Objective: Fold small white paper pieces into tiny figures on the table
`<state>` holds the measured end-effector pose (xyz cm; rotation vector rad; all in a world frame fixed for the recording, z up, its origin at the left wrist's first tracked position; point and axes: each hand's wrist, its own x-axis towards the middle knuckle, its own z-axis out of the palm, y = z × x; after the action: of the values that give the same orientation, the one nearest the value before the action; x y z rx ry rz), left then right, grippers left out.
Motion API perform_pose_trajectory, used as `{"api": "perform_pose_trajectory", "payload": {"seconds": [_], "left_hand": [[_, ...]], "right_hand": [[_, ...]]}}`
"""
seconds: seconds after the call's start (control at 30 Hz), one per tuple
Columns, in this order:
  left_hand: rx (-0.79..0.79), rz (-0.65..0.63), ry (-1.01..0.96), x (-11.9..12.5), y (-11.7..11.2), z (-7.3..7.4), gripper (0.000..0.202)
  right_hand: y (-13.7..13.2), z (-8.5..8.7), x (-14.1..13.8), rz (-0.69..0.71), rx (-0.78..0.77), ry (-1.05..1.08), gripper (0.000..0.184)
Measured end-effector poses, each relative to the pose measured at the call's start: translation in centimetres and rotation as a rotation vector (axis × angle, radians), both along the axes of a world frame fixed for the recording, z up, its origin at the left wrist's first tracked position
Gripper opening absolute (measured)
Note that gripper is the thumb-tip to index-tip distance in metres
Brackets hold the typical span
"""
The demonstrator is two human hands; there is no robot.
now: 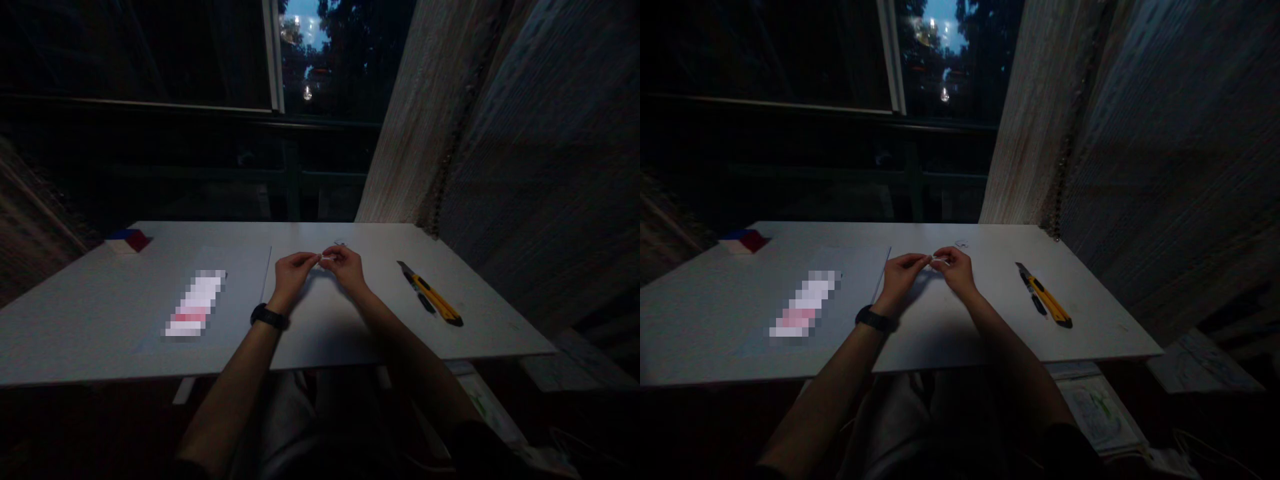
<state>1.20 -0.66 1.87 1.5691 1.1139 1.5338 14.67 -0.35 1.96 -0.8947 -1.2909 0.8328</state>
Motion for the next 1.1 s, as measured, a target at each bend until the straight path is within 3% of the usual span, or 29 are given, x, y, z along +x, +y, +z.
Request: {"api": "perform_pose_trajectory", "payload": {"seconds": [0.53,0.73,1.1], "left_hand": [[0.020,-0.016,-0.014,-0.14,0.16,-0.19,0.027],[-0.062,-0.055,-0.052,-0.34,0.38,-0.12,0.030],[-0.082,-0.142,-0.062,-0.21,0.28,-0.38,0.030]], "right_hand": [[-0.16,-0.46,-0.42,0.082,-0.032,0.135,0.034],[-0.28,-0.33,-0.62,0.093,-0.051,0.071,0.038],[-0.17,-0.65,-0.28,0.156,-0.207,0.195,0.037]]}}
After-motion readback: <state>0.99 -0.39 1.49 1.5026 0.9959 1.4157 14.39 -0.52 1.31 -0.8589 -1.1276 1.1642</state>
